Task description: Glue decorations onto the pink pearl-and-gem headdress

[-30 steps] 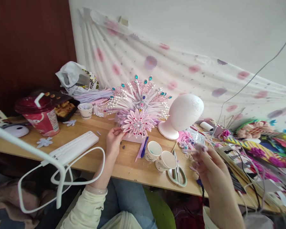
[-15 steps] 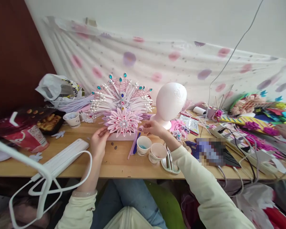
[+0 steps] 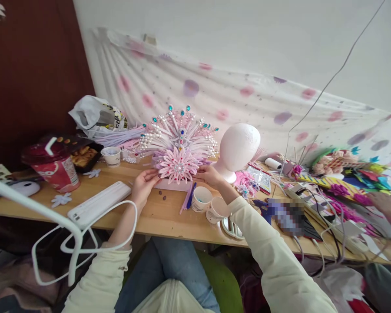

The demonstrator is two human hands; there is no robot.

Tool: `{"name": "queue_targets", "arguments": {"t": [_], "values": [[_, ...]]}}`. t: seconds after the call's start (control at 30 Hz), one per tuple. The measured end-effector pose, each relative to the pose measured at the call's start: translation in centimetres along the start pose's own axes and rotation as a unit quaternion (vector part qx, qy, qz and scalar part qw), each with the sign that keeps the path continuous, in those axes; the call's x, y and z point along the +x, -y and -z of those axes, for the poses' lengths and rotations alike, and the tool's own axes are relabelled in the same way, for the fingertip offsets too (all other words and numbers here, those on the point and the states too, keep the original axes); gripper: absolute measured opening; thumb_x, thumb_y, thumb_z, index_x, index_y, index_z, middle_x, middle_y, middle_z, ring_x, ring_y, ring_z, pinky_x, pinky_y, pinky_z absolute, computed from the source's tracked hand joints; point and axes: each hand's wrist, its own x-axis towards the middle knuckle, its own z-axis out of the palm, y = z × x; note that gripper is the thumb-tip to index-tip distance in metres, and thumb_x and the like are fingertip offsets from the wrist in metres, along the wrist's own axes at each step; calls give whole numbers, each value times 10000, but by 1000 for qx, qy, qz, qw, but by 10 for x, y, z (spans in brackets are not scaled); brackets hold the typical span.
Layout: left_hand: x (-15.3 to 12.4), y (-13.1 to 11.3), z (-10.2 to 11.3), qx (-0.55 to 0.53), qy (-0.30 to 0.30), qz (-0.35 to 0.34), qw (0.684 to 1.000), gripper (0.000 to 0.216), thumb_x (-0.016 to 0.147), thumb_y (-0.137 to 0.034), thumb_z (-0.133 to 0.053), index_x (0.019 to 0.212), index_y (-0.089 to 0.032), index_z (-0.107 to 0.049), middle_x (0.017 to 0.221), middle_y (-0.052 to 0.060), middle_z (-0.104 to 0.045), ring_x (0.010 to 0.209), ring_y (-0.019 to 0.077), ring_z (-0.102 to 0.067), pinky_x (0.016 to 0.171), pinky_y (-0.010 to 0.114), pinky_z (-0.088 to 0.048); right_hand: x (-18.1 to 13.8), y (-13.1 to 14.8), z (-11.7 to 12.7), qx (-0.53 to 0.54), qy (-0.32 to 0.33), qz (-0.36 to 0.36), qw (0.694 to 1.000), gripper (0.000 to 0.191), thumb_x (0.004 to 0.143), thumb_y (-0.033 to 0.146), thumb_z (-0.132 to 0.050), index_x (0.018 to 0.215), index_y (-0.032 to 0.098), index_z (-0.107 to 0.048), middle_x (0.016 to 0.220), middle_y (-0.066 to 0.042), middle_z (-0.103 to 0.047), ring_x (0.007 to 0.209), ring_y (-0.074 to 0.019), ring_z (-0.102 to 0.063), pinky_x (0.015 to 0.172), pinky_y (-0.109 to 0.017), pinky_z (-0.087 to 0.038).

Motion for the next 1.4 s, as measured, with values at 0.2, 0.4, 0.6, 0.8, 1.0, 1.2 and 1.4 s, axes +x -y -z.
{"name": "queue_targets", "arguments": {"t": [0.2, 0.4, 0.6, 0.8, 1.0, 1.2, 1.4], "values": [[0, 4, -4, -43, 9, -13, 999, 509, 454, -307, -897, 881, -164, -660, 793, 36, -734, 792, 188, -702, 854, 387, -571, -1, -1, -6, 7, -4, -8, 1000, 393, 474, 161, -918, 638, 184, -561, 607, 39, -622, 703, -157, -690, 822, -320, -607], [-2, 6, -4, -55, 30, -16, 998, 473, 487, -303, -883, 888, -165, -674, 830, 41, -722, 829, 201, -706, 898, 430, -562, -1, -4, -14, 13, 3, -16, 1000, 329, 599, 161, -869, 711, 201, -563, 710, -9, -679, 837, -199, -719, 847, -355, -618], [-6, -2, 5, -52, 23, -34, 998, 502, 473, -373, -903, 870, -151, -691, 853, 66, -740, 798, 193, -705, 865, 393, -564, -9, -3, -3, 4, 1, -13, 1000, 377, 532, 181, -900, 749, 191, -592, 731, -14, -704, 745, -175, -723, 783, -305, -618], [-10, -8, 15, -51, 5, -65, 997, 504, 509, -419, -893, 891, -157, -694, 895, 72, -747, 807, 187, -701, 855, 371, -561, -33, -3, 18, -32, -36, 9, 999, 433, 475, 291, -939, 741, 192, -611, 708, -10, -716, 691, -157, -714, 703, -273, -599], [-11, -6, 9, -37, -3, -83, 996, 463, 557, -405, -861, 908, -154, -692, 901, 72, -745, 830, 195, -694, 878, 385, -550, -40, 8, 23, -69, -72, 44, 994, 470, 448, 359, -938, 777, 188, -650, 714, 8, -698, 640, -133, -676, 668, -274, -580], [-12, -6, -1, -25, -15, -100, 995, 414, 600, -376, -827, 921, -161, -676, 904, 61, -717, 831, 193, -692, 858, 363, -546, -29, 13, 11, -83, -87, 72, 990, 472, 423, 374, -924, 759, 194, -647, 717, 12, -687, 642, -135, -652, 673, -288, -571], [-17, 1, 2, -27, -19, -106, 994, 358, 617, -329, -806, 913, -172, -680, 906, 47, -706, 830, 178, -684, 848, 336, -544, -33, 7, 6, -80, -106, 74, 988, 459, 455, 370, -899, 795, 207, -636, 695, 23, -681, 618, -128, -642, 653, -282, -561]]}}
